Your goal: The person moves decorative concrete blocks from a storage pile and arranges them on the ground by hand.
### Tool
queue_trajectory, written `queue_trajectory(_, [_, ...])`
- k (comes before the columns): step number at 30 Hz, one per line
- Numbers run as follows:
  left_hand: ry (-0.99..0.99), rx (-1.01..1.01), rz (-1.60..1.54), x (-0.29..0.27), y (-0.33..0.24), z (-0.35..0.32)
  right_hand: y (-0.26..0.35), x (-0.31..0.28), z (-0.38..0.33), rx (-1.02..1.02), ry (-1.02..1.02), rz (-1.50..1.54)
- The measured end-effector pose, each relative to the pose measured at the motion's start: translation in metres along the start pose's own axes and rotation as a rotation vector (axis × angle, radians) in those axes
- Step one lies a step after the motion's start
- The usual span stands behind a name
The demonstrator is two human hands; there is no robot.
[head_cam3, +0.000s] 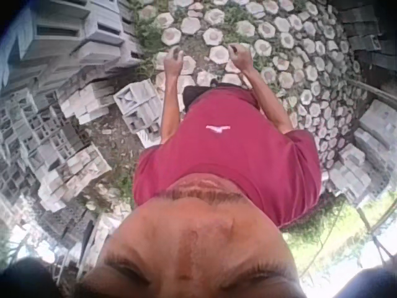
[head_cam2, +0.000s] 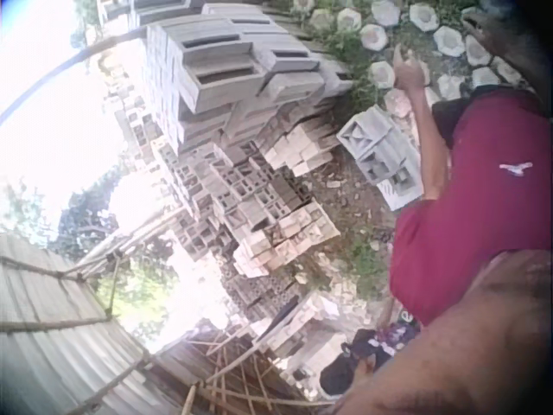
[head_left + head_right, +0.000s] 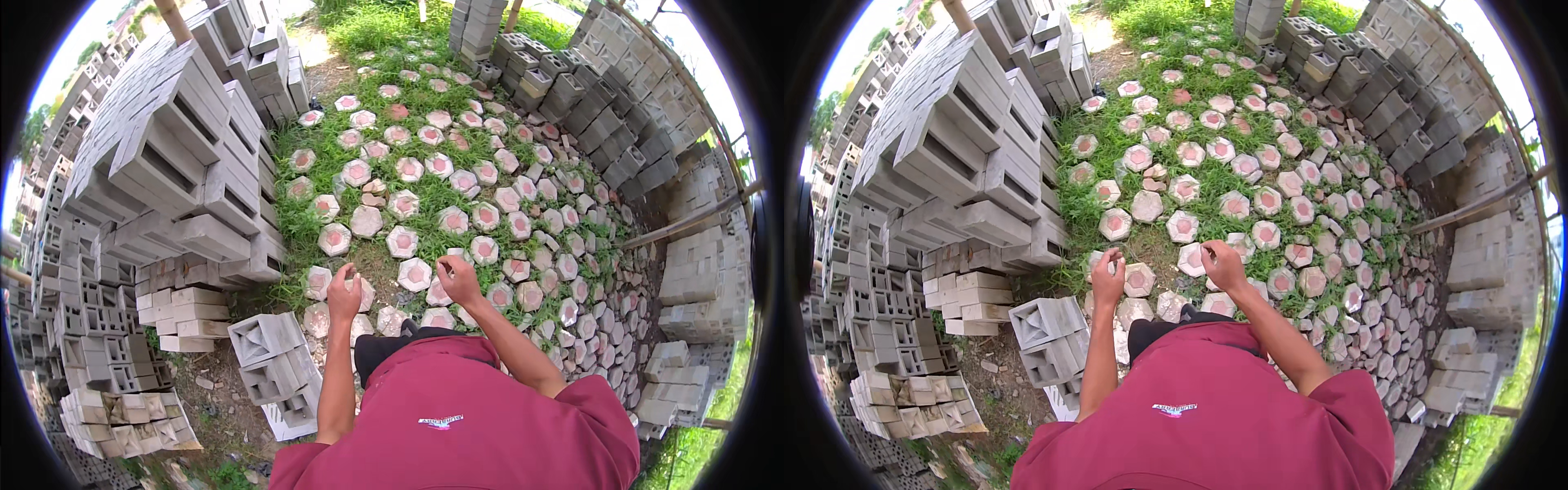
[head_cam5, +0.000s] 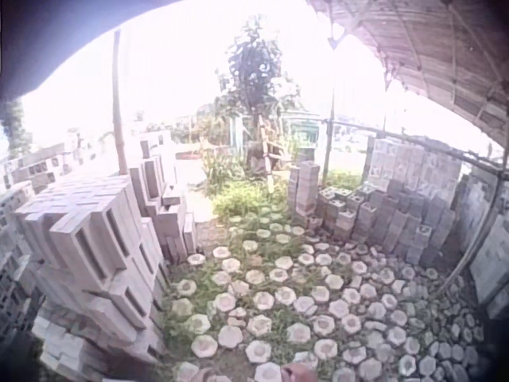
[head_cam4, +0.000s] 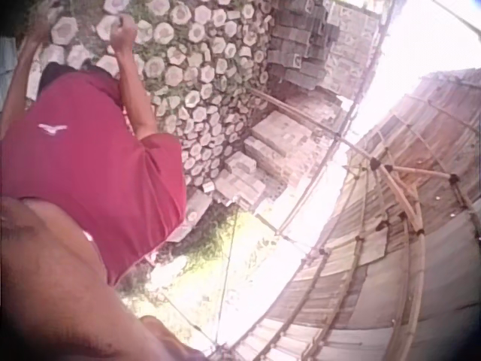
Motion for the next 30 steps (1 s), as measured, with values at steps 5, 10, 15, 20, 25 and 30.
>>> queue_trajectory(5, [0.172, 0.097, -0.11, 0.097, -0.061, 0.05, -0.047, -0.039, 0.031, 0.258, -0.241, -0.034])
queue_trajectory(10, [0.296, 0.132, -0.129, 0.178, -0.09, 0.089, -0.075, -0.05, 0.069, 0.4, -0.416, -0.025])
queue_trajectory(15, [0.496, 0.199, -0.156, 0.264, -0.108, 0.155, -0.119, -0.047, 0.13, 0.483, -0.575, -0.064])
queue_trajectory(20, [0.592, 0.197, -0.147, 0.347, -0.109, 0.266, -0.167, -0.052, 0.21, 0.573, -0.69, -0.144])
queue_trajectory(25, [0.635, 0.361, -0.173, 0.438, -0.16, 0.332, -0.195, -0.074, 0.27, 0.612, -0.795, -0.157])
queue_trajectory(30, [0.843, 0.291, -0.238, 0.518, -0.204, 0.342, -0.216, -0.095, 0.304, 0.646, -0.91, -0.201])
Point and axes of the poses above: each hand's wrist, its own z-axis towards the middle knuckle, its own x-axis out of the palm, y = z × x, the point moved 1 cm from there along z, towards the middle knuckle, and after that the axes turned 15 degrees about -y, right-handed, at the moved point
